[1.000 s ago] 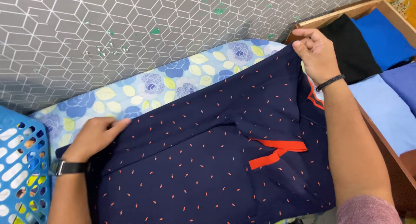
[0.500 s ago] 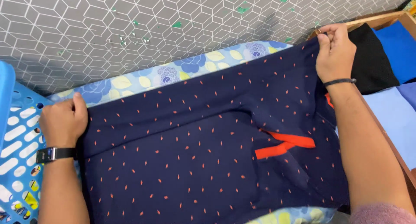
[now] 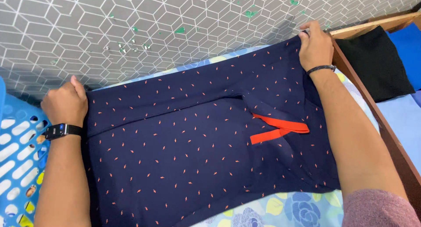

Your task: The person removes a blue t-shirt from a laundry basket, folds it neatly on a floral-patterned ironing board, and places it into a wooden drawer. They then remove a dark patterned polo shirt, fold it similarly, and place it in the same drawer.

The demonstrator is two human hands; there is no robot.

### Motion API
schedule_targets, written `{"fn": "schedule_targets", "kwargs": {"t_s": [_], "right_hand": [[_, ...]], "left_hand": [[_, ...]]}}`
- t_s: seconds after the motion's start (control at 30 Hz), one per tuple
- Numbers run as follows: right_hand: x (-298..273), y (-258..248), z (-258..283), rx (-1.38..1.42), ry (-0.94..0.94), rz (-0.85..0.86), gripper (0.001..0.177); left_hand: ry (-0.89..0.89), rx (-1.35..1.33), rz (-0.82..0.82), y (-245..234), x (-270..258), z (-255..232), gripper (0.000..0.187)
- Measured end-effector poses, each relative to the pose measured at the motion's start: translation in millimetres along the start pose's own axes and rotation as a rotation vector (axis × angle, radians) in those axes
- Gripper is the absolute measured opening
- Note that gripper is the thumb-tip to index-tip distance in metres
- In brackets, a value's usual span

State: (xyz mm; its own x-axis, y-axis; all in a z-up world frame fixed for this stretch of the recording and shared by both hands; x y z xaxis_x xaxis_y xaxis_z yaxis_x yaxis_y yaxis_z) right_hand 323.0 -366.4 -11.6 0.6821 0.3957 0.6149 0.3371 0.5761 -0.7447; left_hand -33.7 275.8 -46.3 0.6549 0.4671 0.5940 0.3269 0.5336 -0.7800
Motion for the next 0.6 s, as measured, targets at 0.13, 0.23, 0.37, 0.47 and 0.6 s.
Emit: {"fn": "schedule_targets", "kwargs": {"t_s": [0.13, 0.23, 0.37, 0.47, 0.6], "right_hand": [[-5.7, 12.4, -0.2, -0.026, 0.116, 0.138, 0.01], [-12.0, 23.3, -13.0, -0.113, 0.04, 0.14, 0.011], [-12.9, 11.4, -0.4, -0.382, -0.314, 0.032, 0.017], [-13.3, -4.4, 36.6, -0.12, -0.41, 0.055, 0.005], [-8.7, -10.4, 94.6, 0.134, -0.434, 0.213, 0.021]], "left_hand": [[0.083, 0.075, -0.131, 24.7, -7.1, -5.0, 0.052], [0.142, 0.134, -0.145, 26.1, -8.8, -9.9, 0.048], [0.262, 0.325, -0.209, -1.0, -5.5, -17.2, 0.031], [0.211, 0.358, -0.219, -32.6, -17.6, -27.4, 0.017], [0.288, 0.276, -0.17, -111.4, -10.2, -104.5, 0.015]]}}
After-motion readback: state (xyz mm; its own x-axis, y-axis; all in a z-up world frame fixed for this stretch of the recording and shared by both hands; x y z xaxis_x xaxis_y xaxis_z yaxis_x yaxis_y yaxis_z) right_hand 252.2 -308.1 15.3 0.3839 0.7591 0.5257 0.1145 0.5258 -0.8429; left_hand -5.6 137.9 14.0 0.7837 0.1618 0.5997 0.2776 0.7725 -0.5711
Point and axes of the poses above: each hand's wrist, its own x-axis towards the middle knuckle, its own y-axis out of the palm, z = x × y, the point moved 3 cm from there along x, towards the middle knuckle, and after that the axes turned 7 degrees about -y, right-handed, at the moved point
